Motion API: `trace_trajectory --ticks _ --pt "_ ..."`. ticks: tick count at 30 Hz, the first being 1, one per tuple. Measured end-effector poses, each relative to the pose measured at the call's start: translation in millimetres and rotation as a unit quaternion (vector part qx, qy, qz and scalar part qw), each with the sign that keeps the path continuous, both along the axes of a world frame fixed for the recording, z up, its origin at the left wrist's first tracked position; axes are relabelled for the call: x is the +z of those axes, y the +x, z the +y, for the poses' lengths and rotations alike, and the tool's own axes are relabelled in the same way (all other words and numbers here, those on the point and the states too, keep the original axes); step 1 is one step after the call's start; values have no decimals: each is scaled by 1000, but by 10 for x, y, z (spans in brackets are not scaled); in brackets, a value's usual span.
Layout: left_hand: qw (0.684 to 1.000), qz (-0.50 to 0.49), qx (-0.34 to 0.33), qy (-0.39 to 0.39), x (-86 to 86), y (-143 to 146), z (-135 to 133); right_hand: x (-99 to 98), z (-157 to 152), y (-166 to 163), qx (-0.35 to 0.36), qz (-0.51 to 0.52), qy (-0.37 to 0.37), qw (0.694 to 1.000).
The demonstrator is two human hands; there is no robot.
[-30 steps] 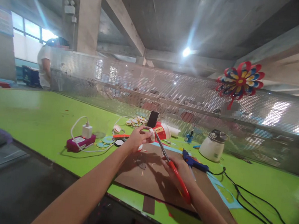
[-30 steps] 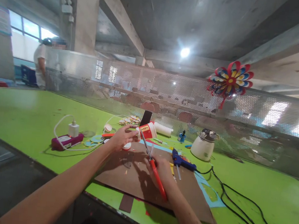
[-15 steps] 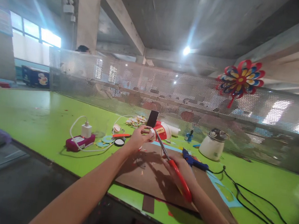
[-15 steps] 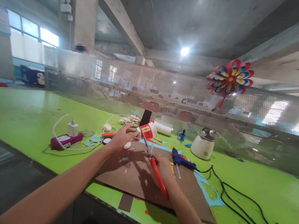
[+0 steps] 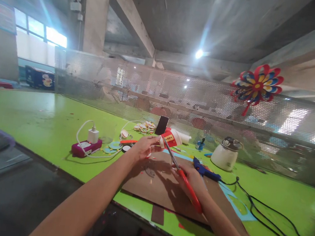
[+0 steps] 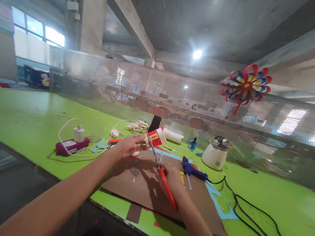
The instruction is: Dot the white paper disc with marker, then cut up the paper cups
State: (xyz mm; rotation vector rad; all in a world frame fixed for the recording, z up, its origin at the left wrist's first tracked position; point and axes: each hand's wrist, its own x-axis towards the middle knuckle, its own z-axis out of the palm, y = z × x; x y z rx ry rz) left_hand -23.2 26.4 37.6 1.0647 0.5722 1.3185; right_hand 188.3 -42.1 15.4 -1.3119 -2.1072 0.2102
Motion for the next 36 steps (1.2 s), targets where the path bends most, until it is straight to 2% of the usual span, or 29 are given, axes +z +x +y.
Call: trace_trajectory --ticks 13,27,36 --pt "1000 -17 19 -5 16 33 -26 -10 -2 12 8 -6 6 1000" --pt "998 -10 60 16 -42 94 6 -29 48 22 8 2 5 1000" --pt "999 -13 32 -1 -28 55 5 -28 35 19 7 -9 10 1000"
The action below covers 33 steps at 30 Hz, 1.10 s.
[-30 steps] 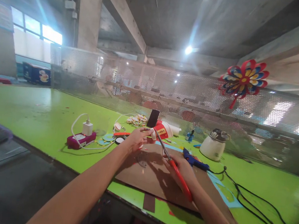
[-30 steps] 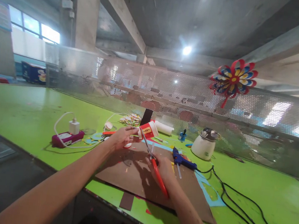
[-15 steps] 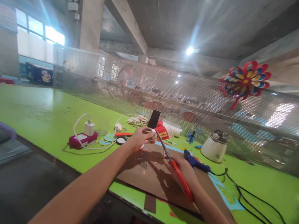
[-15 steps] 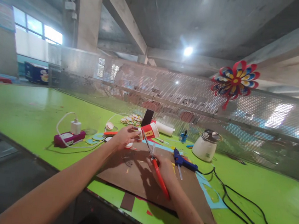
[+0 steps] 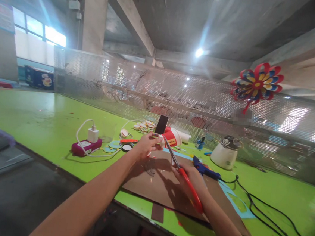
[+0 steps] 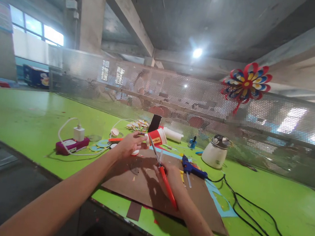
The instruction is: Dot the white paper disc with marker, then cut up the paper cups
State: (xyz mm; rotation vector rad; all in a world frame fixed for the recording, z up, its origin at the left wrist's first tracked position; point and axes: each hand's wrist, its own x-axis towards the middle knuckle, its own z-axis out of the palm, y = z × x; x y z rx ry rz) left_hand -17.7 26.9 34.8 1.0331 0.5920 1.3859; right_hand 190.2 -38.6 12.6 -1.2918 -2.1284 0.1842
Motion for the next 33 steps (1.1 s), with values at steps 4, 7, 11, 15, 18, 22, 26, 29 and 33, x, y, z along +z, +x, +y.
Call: trace_trajectory --ticks 4,7,11,15,18,22,26,29,33 --pt "999 7 -33 -16 19 -39 5 15 -16 -2 -4 -9 0 1000" --pt "999 6 -29 -18 16 -52 11 19 -26 -7 -11 -12 3 1000" --pt "1000 4 -21 -17 10 -37 11 21 -32 -15 -15 -6 8 1000" --pt "1000 3 -14 -17 9 -20 10 36 -36 -19 -11 -6 5 1000" --pt "1000 0 -6 -12 8 -17 13 43 -42 -24 -10 -7 1 1000" --pt "1000 -4 4 0 13 -20 3 35 -51 -34 -11 -6 3 1000" --pt "1000 6 16 8 6 -3 -12 36 -39 -30 -13 -3 2 1000" --pt "1000 11 24 16 -6 22 -11 46 -29 -24 -10 1 -3 1000" --pt "999 12 30 29 -18 46 -7 38 -31 -22 -11 7 -8 1000"
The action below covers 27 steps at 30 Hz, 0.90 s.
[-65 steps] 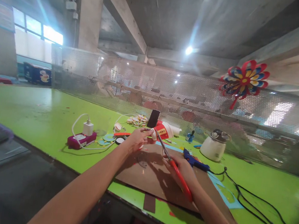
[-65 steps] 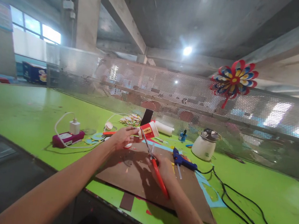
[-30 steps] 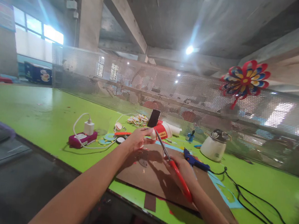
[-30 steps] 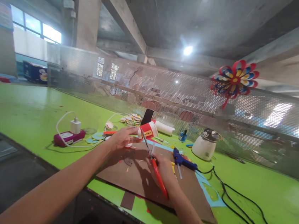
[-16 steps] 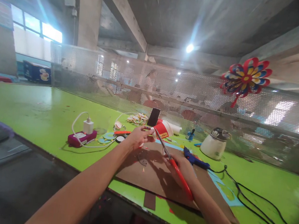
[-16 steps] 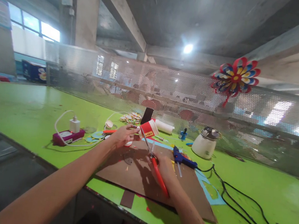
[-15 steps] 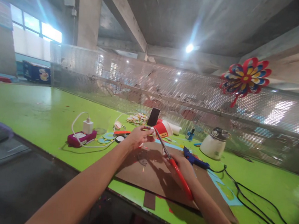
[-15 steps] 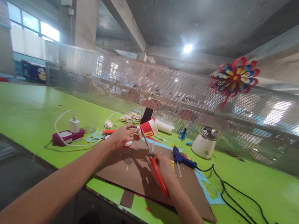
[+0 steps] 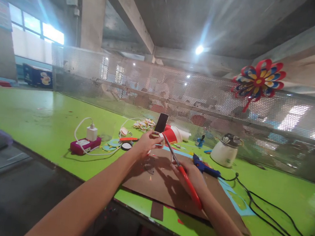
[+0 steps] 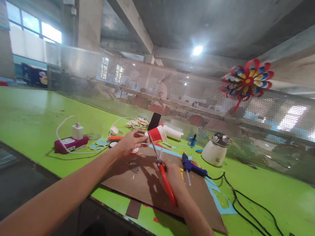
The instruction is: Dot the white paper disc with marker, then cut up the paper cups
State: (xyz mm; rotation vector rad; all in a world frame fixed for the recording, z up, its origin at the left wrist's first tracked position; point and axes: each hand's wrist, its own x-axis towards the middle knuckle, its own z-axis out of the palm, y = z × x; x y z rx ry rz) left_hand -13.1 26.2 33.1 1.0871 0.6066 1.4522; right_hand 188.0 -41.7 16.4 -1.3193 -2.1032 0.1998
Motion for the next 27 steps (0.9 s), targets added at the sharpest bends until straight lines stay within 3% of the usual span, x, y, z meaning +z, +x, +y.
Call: trace_trajectory --ticks 10,21,27 --pt "1000 -11 -10 -8 -5 -31 21 8 -18 -6 3 -5 0 1000" --pt "994 -43 -82 -53 2 -65 67 -20 13 -10 7 6 -2 1000" --pt "991 -63 -89 -73 49 -90 33 -2 -39 -26 14 20 -3 1000"
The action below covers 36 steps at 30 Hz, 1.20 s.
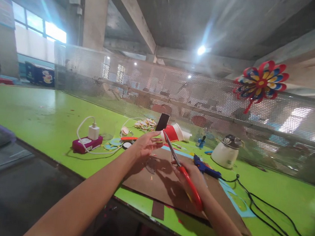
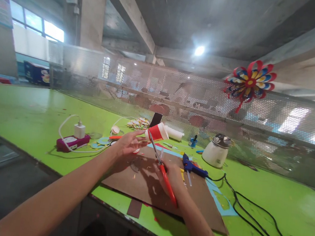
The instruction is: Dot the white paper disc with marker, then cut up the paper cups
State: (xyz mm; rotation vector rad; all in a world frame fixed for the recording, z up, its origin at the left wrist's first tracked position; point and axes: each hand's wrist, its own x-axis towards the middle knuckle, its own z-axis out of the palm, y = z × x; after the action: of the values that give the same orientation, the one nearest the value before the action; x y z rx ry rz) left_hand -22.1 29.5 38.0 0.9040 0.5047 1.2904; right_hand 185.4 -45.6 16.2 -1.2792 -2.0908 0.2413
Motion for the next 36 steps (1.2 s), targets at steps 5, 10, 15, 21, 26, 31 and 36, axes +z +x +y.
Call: trace_trajectory --ticks 5,10,15,21,26,31,36 --pt "1000 8 -12 20 20 -17 -31 1 22 16 0 0 2 1000" --pt "999 23 14 45 -16 -4 3 -10 58 46 5 -5 2 1000" --pt "997 33 38 60 -45 12 19 -20 69 64 5 -10 5 1000" --pt "995 42 59 66 -56 21 20 -7 54 58 2 -13 11 1000" --pt "994 45 66 69 -36 6 8 14 21 54 2 -22 11 1000" --pt "993 47 79 79 -33 14 6 -2 38 45 -5 -21 18 1000" --pt "991 59 83 83 -46 28 14 -8 59 51 -2 -13 11 1000"
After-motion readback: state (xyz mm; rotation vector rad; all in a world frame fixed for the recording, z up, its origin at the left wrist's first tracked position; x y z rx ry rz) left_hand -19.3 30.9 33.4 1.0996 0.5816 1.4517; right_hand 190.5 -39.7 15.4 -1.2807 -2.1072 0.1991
